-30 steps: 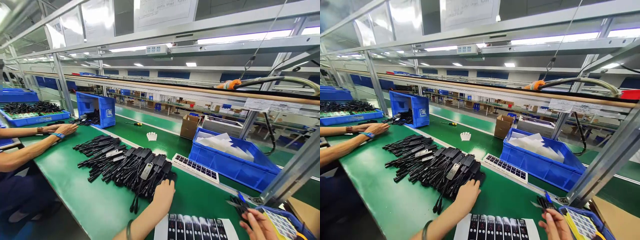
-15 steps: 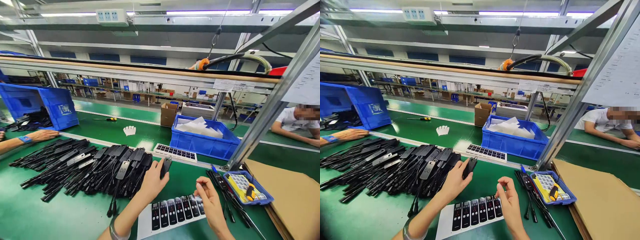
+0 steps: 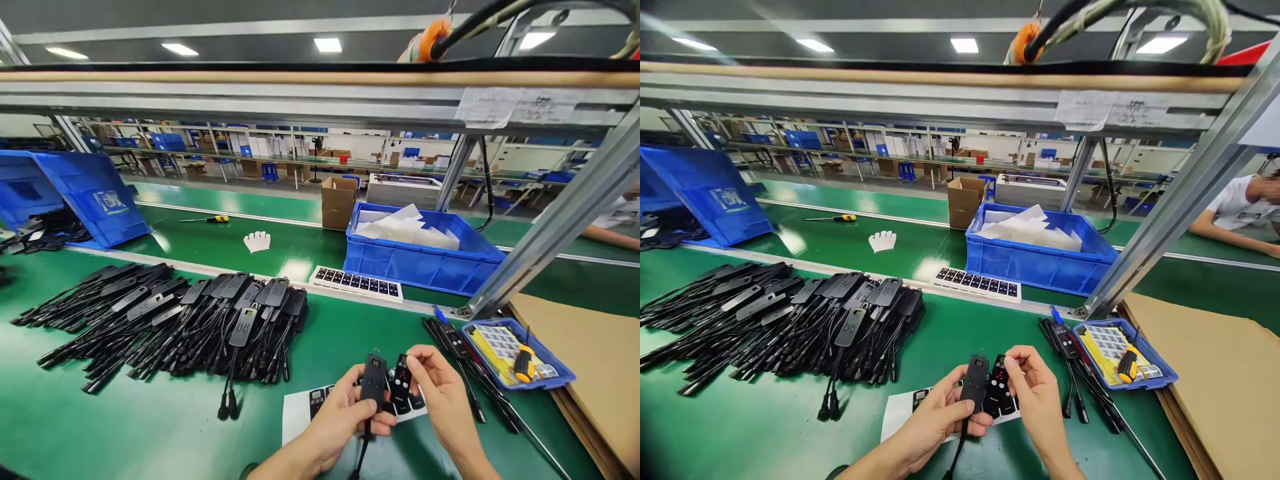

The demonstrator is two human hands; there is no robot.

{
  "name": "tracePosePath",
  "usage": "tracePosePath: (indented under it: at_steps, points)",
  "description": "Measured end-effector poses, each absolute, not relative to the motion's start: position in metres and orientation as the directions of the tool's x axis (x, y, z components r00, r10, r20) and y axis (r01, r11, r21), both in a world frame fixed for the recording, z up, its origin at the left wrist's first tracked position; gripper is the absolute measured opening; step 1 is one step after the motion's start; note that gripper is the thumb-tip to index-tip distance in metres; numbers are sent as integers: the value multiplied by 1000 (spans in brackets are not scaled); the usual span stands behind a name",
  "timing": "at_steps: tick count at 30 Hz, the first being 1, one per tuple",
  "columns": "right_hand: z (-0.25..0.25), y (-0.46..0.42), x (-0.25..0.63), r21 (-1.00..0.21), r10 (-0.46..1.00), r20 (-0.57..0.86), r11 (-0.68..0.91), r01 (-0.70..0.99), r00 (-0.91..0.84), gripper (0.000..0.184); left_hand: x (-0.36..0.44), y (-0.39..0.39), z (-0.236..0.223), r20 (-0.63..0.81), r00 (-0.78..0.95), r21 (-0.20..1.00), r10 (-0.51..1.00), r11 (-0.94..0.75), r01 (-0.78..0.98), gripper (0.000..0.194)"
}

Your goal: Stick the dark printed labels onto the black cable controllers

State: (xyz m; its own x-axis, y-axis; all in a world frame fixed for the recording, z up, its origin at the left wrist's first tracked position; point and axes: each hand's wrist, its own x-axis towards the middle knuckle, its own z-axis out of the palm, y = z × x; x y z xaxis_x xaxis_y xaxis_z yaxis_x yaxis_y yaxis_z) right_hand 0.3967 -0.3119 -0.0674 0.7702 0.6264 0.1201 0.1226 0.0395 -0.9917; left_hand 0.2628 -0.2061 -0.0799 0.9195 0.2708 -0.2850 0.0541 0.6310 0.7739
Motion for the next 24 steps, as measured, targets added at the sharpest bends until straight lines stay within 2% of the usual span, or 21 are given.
tracePosePath:
  at_steps: [10,17,24]
  points:
    - [-78,-308,383,-987,703,60,-66,149,709,30,259,-210,-79,-242,963,748,122,656,105,59]
    - [-79,-309,381,-981,691,83,-71,181,718,26,258,-210,-75,-248,962,735,117,669,109,61]
    - [-78,-309,379,-988,682,42,-79,130,730,26,256,-212,-78,-259,957,763,133,636,118,61]
